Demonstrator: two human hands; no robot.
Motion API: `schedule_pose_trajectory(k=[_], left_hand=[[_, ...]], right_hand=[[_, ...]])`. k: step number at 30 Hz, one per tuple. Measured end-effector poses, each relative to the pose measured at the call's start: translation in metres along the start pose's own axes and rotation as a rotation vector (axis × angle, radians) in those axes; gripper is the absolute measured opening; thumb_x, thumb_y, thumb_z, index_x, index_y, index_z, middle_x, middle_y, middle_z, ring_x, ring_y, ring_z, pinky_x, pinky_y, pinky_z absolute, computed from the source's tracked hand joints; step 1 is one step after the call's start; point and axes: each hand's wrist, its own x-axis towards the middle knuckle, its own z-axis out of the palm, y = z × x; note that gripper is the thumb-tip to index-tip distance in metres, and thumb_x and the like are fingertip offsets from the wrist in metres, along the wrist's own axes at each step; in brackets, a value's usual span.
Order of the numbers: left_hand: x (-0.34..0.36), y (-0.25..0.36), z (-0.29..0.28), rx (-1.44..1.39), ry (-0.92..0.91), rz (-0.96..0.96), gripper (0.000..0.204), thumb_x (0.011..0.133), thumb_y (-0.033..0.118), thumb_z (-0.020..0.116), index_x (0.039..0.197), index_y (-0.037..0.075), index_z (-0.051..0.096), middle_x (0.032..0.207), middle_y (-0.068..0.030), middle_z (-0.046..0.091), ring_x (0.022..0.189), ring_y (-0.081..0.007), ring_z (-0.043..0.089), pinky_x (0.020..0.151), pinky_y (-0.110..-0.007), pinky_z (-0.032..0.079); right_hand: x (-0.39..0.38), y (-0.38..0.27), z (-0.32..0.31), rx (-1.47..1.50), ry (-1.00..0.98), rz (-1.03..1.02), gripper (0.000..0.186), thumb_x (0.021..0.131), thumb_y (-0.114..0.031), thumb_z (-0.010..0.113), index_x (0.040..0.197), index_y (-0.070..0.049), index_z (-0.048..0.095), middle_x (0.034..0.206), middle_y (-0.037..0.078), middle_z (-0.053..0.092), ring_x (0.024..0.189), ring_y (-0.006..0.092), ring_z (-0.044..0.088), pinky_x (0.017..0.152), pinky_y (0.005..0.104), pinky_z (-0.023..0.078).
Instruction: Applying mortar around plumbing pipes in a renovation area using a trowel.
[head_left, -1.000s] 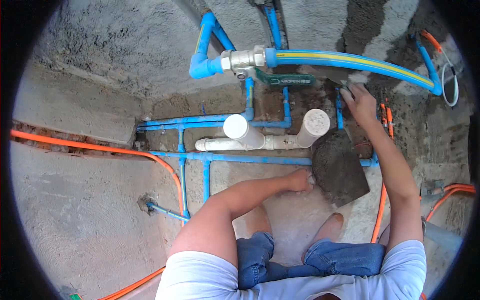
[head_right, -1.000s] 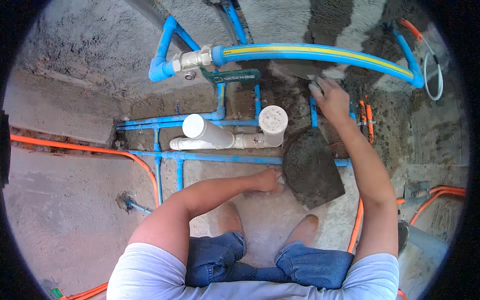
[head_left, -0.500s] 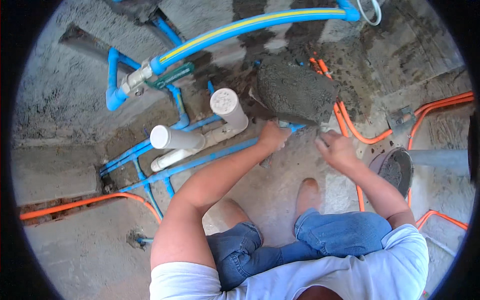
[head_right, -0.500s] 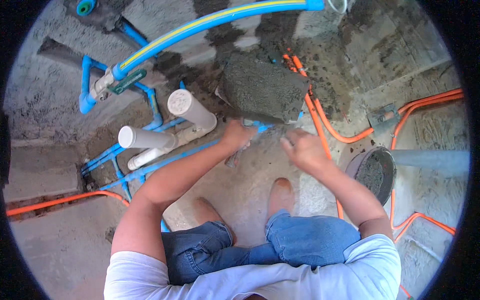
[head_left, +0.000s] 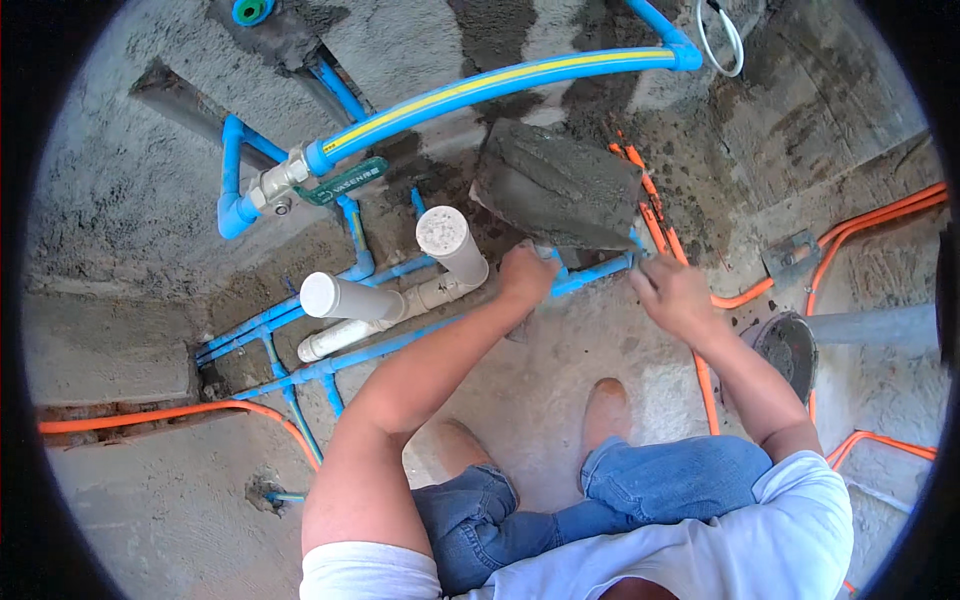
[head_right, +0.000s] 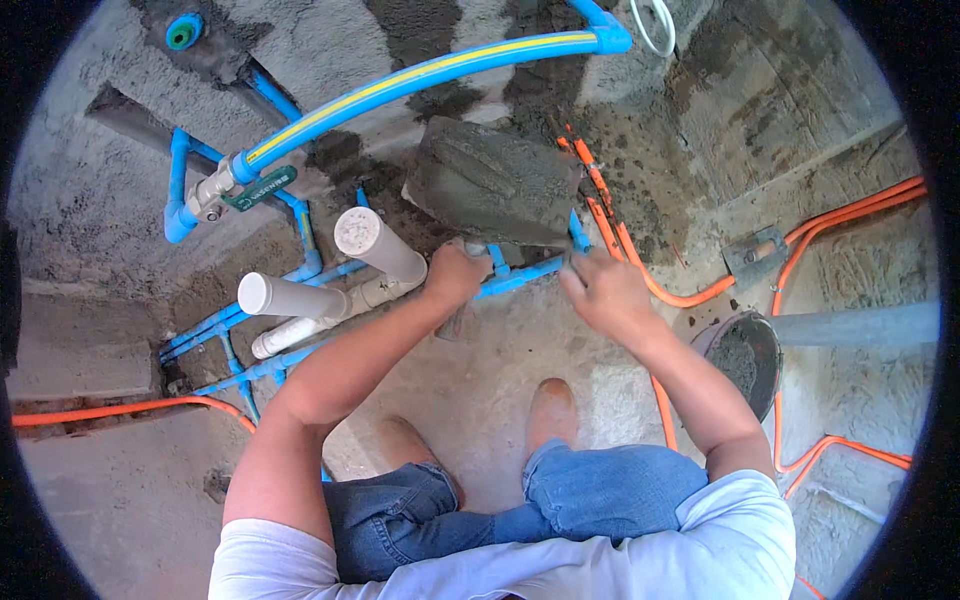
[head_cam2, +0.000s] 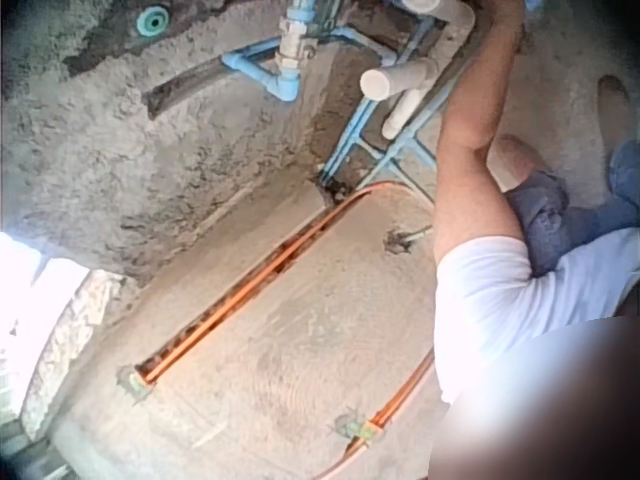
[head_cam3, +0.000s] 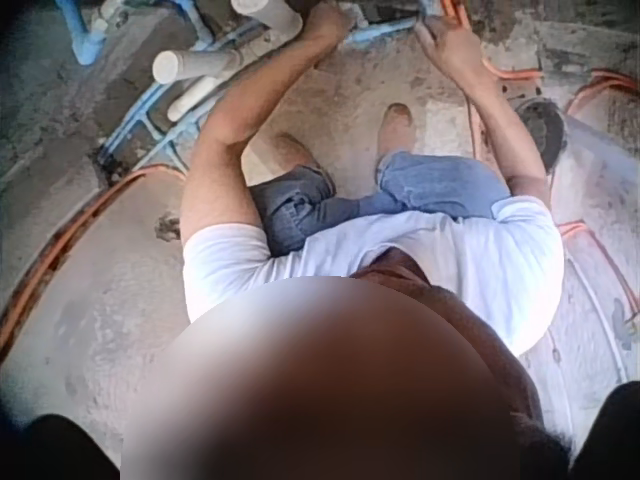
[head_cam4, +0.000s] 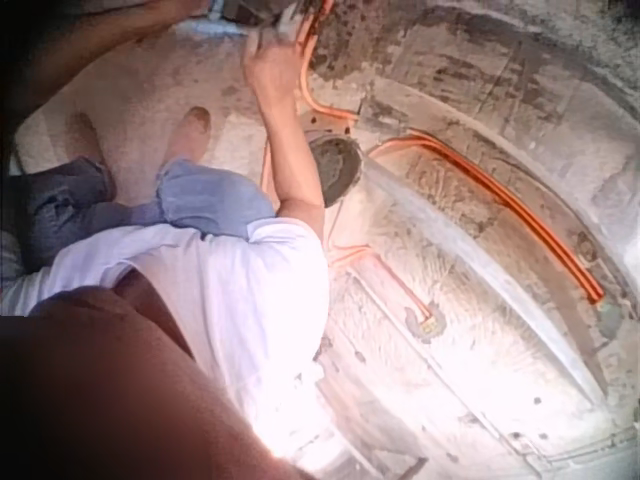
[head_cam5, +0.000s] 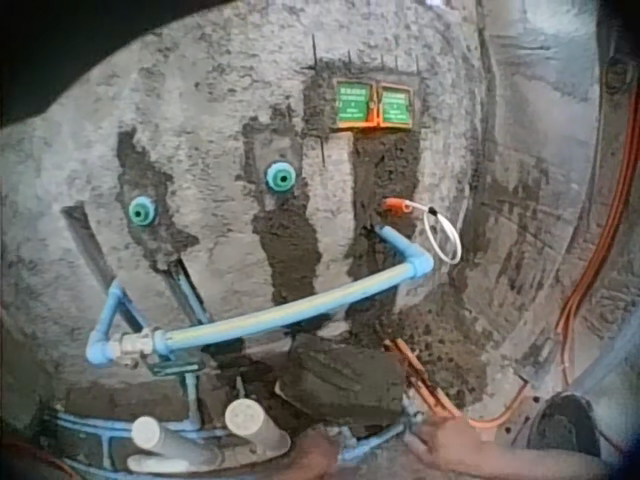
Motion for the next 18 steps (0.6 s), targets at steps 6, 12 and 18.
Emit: schedule_pose_trajectory(k=[6,12,18], left_hand=[[-0.025,0.024,0.004,0.012,-0.061,0.017,0.034,0.072,0.025,0.066,0.084,-0.006,0.065,0.085,-0.0266,0.064,0.081,-0.0405,0.064,0.074,-0.046,0.051],[-0.074,-0.034,0.015,0.084,-0.035,0.257,0.039,0.076,0.027,0.067,0.096,-0.006,0.056,0.081,-0.0257,0.064,0.078,-0.0416,0.063,0.069,-0.046,0.051],[-0.030,0.010,0.006,-0.282,-0.216,-0.127,0.037,0.078,0.027,0.064,0.094,-0.006,0.057,0.070,-0.0230,0.063,0.064,-0.0346,0.065,0.062,-0.044,0.051]], right_hand=[[0.025,0.018,0.010,-0.189,0.117,-0.108,0.022,0.085,-0.026,0.059,0.087,-0.004,0.062,0.073,0.012,0.059,0.067,0.0301,0.062,0.057,0.0403,0.050],[0.026,-0.013,-0.008,0.082,0.199,-0.110,0.025,0.086,-0.027,0.059,0.085,-0.002,0.062,0.080,0.013,0.062,0.071,0.0311,0.061,0.056,0.0394,0.049],[0.038,0.016,0.003,0.721,0.022,0.316,0.024,0.085,-0.024,0.060,0.082,-0.001,0.063,0.072,0.017,0.060,0.061,0.0298,0.057,0.058,0.0368,0.046]])
